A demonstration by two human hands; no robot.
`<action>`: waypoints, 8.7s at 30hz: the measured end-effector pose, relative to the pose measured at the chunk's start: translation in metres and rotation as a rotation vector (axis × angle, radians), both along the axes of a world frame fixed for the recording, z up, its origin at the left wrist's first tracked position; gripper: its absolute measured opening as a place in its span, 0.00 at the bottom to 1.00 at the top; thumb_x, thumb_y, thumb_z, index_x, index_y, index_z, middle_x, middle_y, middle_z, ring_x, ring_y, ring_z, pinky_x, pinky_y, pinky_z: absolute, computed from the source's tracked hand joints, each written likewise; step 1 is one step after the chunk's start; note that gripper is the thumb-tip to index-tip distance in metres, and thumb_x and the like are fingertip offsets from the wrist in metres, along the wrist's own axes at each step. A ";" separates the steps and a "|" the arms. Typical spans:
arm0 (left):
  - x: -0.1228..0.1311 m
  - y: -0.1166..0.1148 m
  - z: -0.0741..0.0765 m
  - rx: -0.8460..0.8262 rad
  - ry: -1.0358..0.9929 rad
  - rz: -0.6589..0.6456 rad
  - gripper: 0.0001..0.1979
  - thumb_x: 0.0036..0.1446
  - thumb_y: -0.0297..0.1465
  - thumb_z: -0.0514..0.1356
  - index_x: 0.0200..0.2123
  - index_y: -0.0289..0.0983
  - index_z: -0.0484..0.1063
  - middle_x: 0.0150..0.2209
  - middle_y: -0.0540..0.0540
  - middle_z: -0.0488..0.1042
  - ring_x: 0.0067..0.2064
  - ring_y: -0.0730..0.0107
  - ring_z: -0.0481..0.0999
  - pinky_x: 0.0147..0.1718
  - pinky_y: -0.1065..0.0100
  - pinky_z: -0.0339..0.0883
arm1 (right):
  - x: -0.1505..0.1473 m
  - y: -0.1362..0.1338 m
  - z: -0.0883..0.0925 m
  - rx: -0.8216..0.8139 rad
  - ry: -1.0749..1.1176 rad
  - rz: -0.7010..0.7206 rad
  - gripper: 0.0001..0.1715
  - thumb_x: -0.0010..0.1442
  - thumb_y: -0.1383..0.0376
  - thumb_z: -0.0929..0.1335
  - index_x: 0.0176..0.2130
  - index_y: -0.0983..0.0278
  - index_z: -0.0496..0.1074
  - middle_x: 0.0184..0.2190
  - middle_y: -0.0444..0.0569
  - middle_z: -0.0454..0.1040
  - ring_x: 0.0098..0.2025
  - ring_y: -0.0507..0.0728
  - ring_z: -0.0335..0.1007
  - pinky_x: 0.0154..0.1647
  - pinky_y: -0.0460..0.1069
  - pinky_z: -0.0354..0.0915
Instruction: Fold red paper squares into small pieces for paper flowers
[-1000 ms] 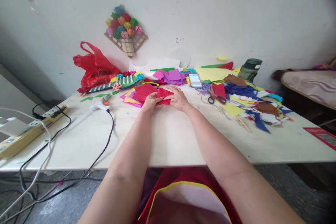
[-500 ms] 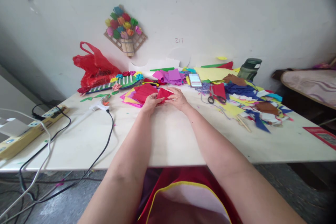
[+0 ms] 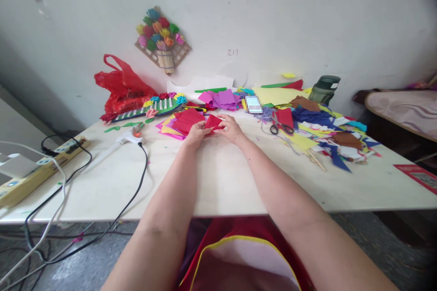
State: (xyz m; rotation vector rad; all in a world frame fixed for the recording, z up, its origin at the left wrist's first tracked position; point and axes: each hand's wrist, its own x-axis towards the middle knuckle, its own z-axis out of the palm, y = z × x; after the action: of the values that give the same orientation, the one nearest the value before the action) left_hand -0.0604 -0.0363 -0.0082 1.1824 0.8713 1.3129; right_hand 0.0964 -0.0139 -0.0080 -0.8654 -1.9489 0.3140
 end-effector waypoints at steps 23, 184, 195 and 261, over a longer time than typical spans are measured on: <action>0.002 -0.006 0.004 0.029 0.049 -0.061 0.19 0.34 0.33 0.68 0.32 0.31 0.73 0.30 0.45 0.75 0.28 0.71 0.73 0.35 0.67 0.67 | 0.003 0.000 0.001 -0.103 0.031 -0.056 0.10 0.41 0.67 0.70 0.16 0.63 0.65 0.47 0.50 0.67 0.52 0.61 0.59 0.52 0.57 0.56; 0.005 0.002 -0.004 0.032 -0.058 -0.036 0.14 0.39 0.36 0.66 0.27 0.32 0.71 0.22 0.47 0.73 0.23 0.74 0.70 0.30 0.67 0.66 | 0.008 -0.014 0.011 -0.925 0.520 0.345 0.03 0.53 0.71 0.65 0.31 0.70 0.68 0.22 0.51 0.75 0.22 0.53 0.72 0.24 0.46 0.67; 0.009 0.002 -0.003 0.029 -0.030 0.042 0.14 0.38 0.37 0.66 0.25 0.31 0.71 0.20 0.47 0.72 0.23 0.74 0.70 0.28 0.68 0.66 | 0.001 -0.017 0.011 -0.892 0.495 0.259 0.03 0.54 0.72 0.64 0.29 0.69 0.66 0.20 0.48 0.74 0.22 0.52 0.72 0.23 0.45 0.66; 0.013 0.006 -0.005 0.000 -0.086 0.212 0.18 0.33 0.40 0.67 0.25 0.34 0.70 0.21 0.50 0.70 0.24 0.76 0.68 0.29 0.70 0.65 | -0.009 -0.020 0.007 -0.973 0.411 0.192 0.07 0.49 0.68 0.70 0.25 0.69 0.68 0.16 0.47 0.72 0.16 0.50 0.68 0.15 0.41 0.60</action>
State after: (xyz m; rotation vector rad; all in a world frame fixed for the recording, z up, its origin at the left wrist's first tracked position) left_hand -0.0472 -0.0308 -0.0132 1.0466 0.9535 1.5229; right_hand 0.0869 -0.0344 -0.0006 -1.0821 -1.4369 1.5071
